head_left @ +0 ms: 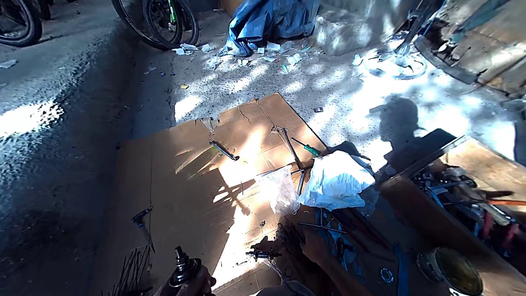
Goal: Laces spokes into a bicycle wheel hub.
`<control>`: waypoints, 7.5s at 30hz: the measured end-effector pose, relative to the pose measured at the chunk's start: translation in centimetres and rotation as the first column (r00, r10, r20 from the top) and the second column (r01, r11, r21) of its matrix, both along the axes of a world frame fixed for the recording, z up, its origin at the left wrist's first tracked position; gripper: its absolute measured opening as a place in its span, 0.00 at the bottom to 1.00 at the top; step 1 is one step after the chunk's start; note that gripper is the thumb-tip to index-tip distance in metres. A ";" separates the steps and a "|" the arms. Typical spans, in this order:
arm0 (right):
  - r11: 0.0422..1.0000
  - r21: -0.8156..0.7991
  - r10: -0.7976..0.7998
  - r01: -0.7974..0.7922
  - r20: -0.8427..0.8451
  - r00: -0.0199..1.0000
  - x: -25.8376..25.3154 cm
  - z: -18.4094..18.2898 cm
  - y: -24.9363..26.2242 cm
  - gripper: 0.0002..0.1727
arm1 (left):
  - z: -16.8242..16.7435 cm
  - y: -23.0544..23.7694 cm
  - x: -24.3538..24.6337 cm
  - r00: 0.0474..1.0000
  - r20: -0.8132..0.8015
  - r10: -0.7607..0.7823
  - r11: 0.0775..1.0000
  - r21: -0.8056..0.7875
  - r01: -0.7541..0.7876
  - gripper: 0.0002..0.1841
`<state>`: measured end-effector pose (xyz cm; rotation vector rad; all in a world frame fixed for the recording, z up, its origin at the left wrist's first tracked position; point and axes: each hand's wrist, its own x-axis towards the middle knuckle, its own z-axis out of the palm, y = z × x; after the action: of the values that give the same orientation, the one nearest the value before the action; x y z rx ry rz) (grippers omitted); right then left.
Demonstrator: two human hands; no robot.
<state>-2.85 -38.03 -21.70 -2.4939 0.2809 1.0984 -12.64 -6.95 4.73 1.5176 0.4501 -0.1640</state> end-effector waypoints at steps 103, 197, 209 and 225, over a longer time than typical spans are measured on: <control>0.248 0.686 -0.173 -0.684 0.726 0.665 -1.4 30.4 10.8 0.18 | -2.6 -0.2 0.3 0.804 0.566 -0.182 0.978 0.188 0.089 0.15; 0.419 0.475 -0.299 -0.774 0.877 0.376 -2.0 29.1 11.7 0.20 | -1.9 0.8 0.4 0.734 0.671 0.106 0.992 -0.127 -0.027 0.20; 0.505 0.416 -0.247 -0.756 0.909 0.335 -1.8 28.7 11.7 0.19 | -1.8 0.7 0.3 0.755 0.649 0.093 0.993 -0.116 -0.023 0.19; 0.723 0.049 0.290 -0.690 0.884 0.366 -3.2 31.3 12.8 0.18 | -2.0 0.5 0.2 0.792 0.608 0.053 0.996 0.024 -0.084 0.17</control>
<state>-6.01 -25.25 9.63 -2.3829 -0.9958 -0.0671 -12.39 -6.46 2.75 1.5035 -0.0140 0.3961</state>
